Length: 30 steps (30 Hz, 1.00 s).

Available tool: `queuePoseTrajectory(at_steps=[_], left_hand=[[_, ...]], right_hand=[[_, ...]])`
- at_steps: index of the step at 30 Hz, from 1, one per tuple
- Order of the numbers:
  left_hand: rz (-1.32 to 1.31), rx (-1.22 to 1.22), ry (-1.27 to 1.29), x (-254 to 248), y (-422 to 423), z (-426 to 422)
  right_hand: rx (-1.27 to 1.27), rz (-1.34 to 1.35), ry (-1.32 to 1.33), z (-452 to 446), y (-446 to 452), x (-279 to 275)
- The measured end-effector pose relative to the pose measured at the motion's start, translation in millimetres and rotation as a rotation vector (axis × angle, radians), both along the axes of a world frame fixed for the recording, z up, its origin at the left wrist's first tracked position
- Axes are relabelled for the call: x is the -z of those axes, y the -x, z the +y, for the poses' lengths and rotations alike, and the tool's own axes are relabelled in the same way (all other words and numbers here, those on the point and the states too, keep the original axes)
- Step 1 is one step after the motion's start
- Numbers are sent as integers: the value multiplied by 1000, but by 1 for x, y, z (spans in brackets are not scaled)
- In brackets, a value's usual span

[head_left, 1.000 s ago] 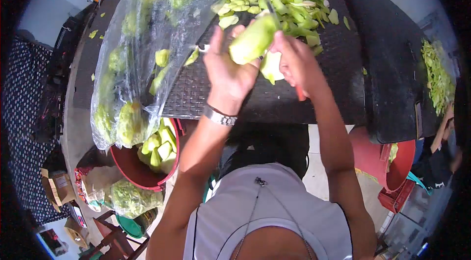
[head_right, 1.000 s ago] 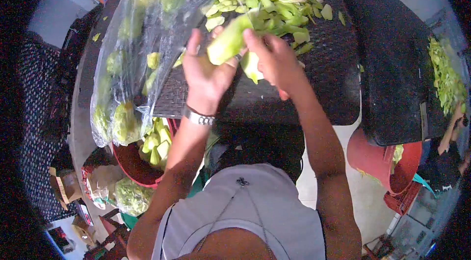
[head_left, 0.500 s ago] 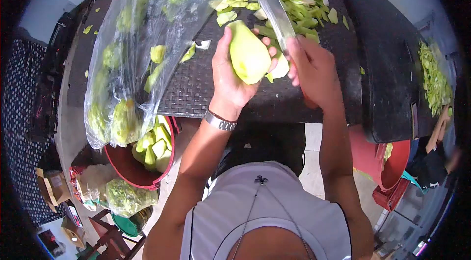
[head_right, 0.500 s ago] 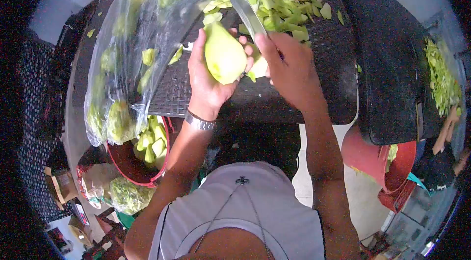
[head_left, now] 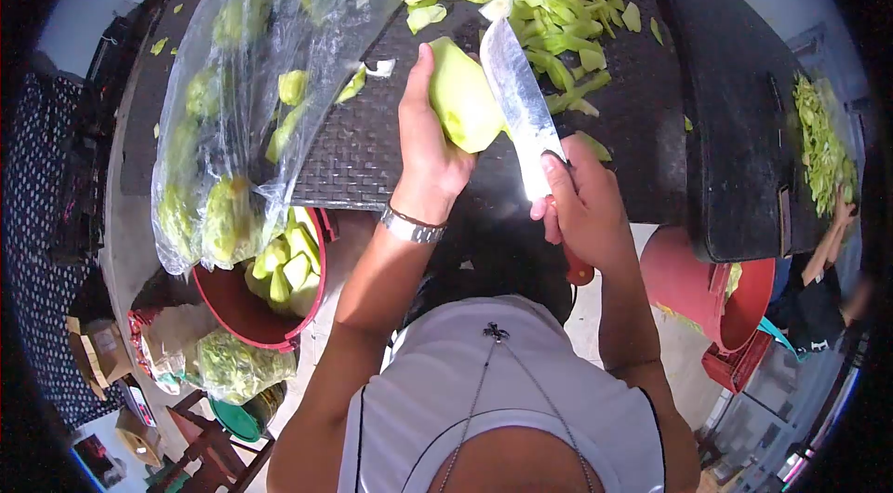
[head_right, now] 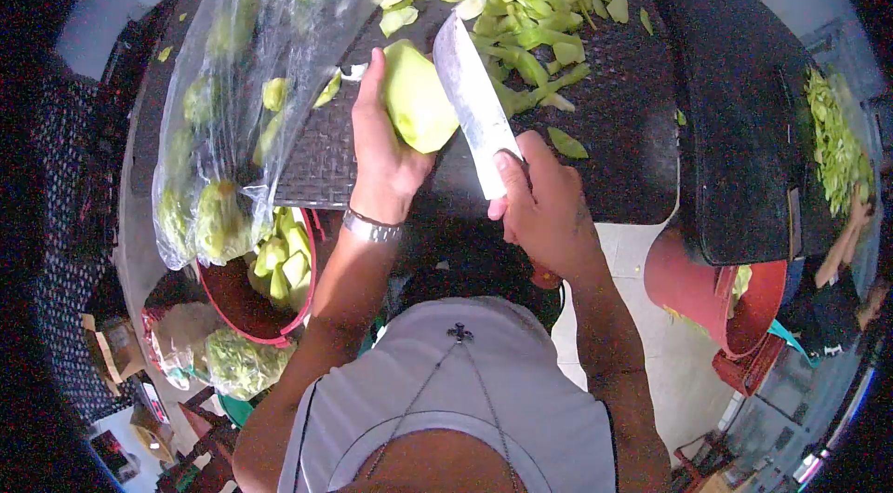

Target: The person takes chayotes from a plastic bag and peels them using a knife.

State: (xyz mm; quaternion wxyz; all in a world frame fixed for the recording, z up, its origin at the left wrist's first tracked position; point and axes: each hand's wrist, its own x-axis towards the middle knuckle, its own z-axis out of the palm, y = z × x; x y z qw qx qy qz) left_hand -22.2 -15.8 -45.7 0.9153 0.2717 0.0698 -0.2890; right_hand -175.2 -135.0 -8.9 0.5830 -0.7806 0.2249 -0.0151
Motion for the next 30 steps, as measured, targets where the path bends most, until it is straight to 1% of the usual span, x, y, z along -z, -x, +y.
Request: queuePoseTrajectory(at_steps=[2,5,8,11,16,19,23,26,28,29,30], left_hand=[[-8,-6,-49,-3,2,1],[-39,-12,-138,-5,4,-2],[-89,4,-180,-5,4,-2],[-107,46,-170,-10,5,-1],[-101,132,-145,-13,17,-1],[-109,134,-116,-8,24,-4],[-115,109,-133,-6,35,-9],[-192,110,-215,2,45,-11],[-207,132,-154,6,45,-10],[-213,143,-125,7,45,-8],[-208,158,-148,6,46,-4]], right_hand=[[-23,60,4,1,0,-6],[-21,28,85,8,4,-3],[-56,149,138,10,5,-12],[-92,77,303,10,9,0],[-101,79,218,13,9,7],[-102,-6,219,12,4,15],[-136,-3,178,8,3,19],[-133,-89,207,7,3,31],[-130,-125,205,6,0,31],[-139,-146,162,4,-1,32],[-143,-148,73,3,-2,29]])
